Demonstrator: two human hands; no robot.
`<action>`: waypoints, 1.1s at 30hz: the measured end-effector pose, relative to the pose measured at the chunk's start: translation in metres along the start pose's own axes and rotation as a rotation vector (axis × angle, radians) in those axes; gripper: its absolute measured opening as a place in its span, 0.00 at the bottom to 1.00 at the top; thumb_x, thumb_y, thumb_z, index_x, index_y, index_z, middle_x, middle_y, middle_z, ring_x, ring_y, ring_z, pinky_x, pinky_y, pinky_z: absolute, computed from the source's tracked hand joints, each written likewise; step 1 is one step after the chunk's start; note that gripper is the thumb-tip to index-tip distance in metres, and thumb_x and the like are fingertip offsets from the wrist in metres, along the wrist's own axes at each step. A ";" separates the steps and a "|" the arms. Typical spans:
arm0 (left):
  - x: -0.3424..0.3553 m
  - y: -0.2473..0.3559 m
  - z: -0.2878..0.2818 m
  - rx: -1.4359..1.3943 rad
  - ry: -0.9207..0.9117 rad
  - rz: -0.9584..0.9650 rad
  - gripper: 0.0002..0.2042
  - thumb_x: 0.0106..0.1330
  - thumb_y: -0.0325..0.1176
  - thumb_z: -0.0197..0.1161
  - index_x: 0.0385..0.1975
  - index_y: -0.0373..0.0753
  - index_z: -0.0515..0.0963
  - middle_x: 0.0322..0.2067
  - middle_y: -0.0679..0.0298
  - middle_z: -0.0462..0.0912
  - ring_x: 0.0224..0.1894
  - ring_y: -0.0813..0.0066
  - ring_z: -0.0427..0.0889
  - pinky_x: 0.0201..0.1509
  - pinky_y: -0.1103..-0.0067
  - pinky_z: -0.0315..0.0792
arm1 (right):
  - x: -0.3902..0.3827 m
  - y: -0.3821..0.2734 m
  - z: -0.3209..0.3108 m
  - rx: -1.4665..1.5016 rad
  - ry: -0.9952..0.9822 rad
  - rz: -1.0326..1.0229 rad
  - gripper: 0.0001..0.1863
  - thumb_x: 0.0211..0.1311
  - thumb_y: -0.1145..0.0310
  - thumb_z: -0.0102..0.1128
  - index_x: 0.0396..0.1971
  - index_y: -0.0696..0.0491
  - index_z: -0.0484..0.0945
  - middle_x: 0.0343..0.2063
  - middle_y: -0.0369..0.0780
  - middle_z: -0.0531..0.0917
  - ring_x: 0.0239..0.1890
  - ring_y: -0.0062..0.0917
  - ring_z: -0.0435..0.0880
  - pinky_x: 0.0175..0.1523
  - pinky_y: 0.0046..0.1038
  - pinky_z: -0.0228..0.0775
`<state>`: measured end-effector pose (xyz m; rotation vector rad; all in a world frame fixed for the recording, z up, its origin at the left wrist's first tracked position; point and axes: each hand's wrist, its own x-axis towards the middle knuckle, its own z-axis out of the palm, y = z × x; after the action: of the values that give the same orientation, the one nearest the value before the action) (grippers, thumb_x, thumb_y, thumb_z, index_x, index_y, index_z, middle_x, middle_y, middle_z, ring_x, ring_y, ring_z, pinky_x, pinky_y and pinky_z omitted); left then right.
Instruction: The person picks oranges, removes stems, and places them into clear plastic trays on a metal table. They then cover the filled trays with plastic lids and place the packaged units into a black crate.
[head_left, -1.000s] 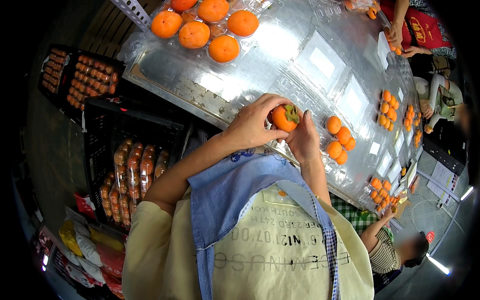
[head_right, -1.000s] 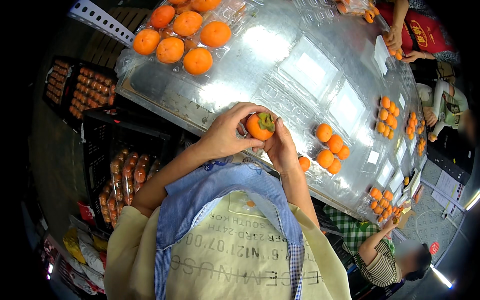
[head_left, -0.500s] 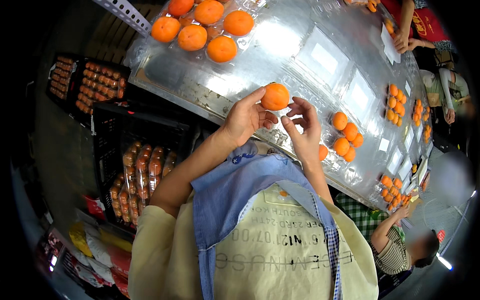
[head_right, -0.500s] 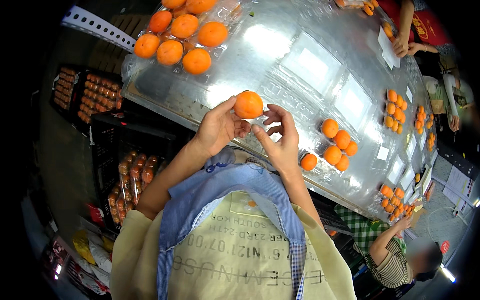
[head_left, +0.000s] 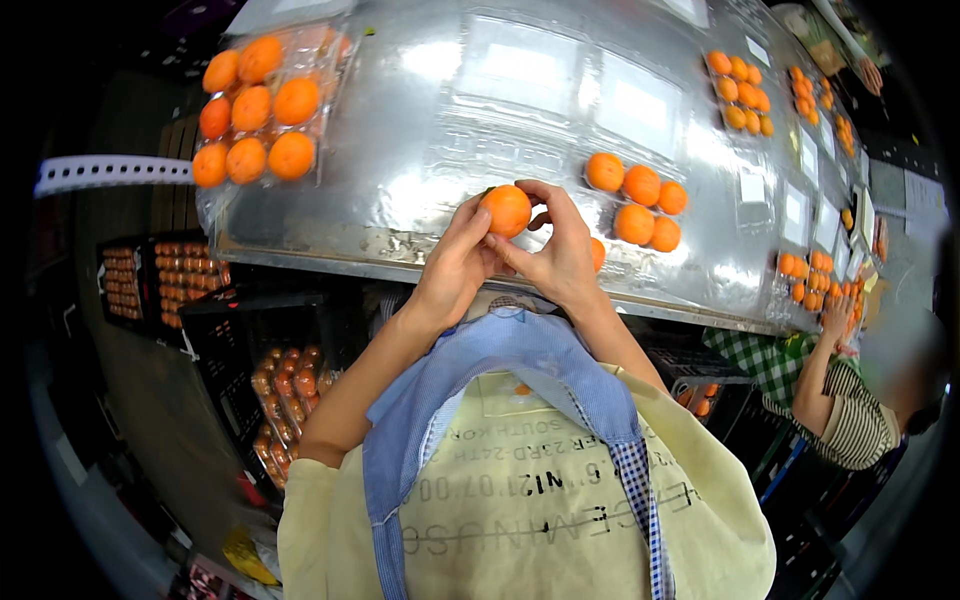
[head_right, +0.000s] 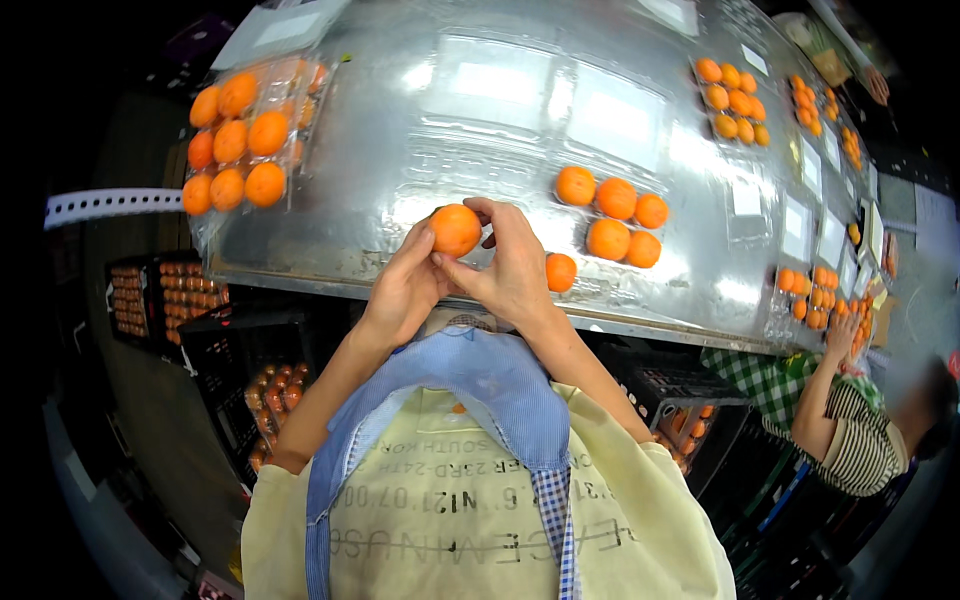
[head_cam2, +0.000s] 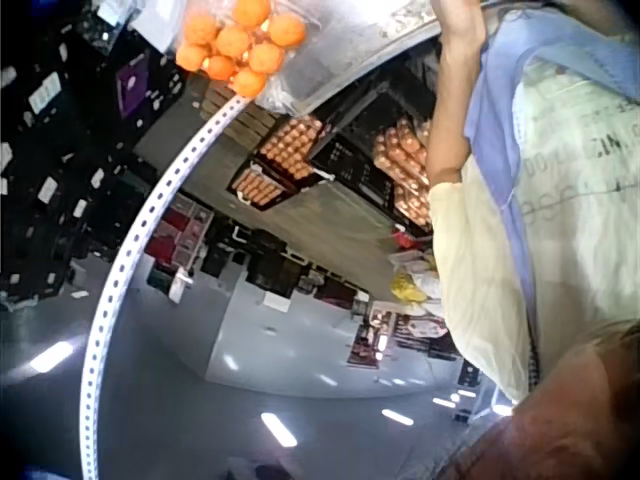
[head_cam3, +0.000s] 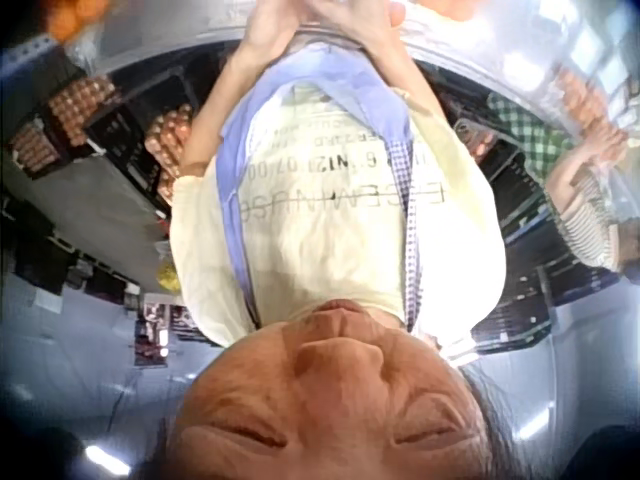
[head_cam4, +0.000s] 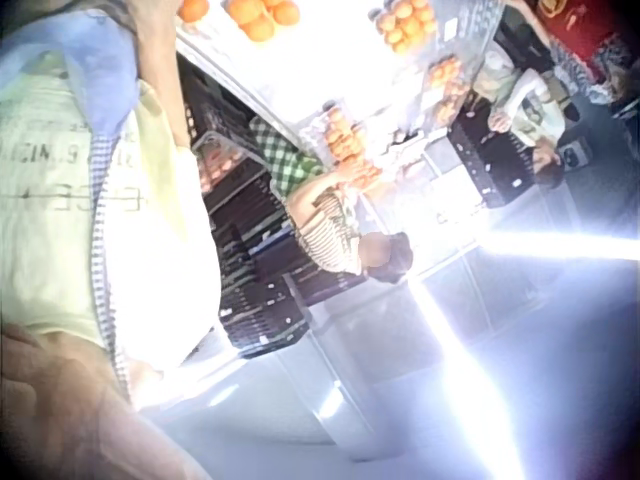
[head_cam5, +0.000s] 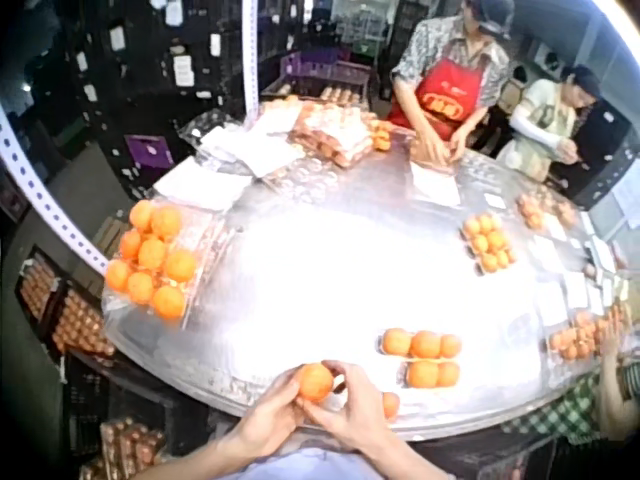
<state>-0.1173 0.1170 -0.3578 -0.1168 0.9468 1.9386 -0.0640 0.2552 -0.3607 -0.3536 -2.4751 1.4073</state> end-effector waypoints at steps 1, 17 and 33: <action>0.002 -0.004 0.007 -0.006 -0.009 -0.006 0.23 0.71 0.46 0.46 0.60 0.39 0.58 0.48 0.59 0.70 0.42 0.74 0.76 0.46 0.76 0.70 | -0.003 0.005 -0.008 0.005 0.019 0.007 0.30 0.38 0.65 0.75 0.44 0.57 0.72 0.37 0.42 0.78 0.38 0.29 0.78 0.37 0.26 0.71; 0.001 -0.067 0.006 0.034 0.277 0.071 0.11 0.68 0.34 0.53 0.46 0.37 0.71 0.38 0.65 0.76 0.34 0.80 0.75 0.38 0.83 0.69 | -0.003 0.092 -0.104 -0.677 -0.194 -0.217 0.25 0.37 0.64 0.70 0.39 0.55 0.73 0.31 0.41 0.79 0.37 0.35 0.75 0.42 0.35 0.66; 0.000 -0.079 0.007 0.015 0.378 0.119 0.09 0.66 0.33 0.56 0.43 0.38 0.73 0.35 0.66 0.78 0.32 0.81 0.76 0.36 0.84 0.69 | 0.005 0.104 -0.109 -0.746 -0.287 -0.363 0.24 0.36 0.63 0.70 0.38 0.53 0.77 0.33 0.38 0.76 0.40 0.31 0.73 0.45 0.33 0.63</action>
<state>-0.0532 0.1416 -0.3982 -0.4388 1.2374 2.0585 -0.0224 0.3950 -0.3965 0.1774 -3.0221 0.3804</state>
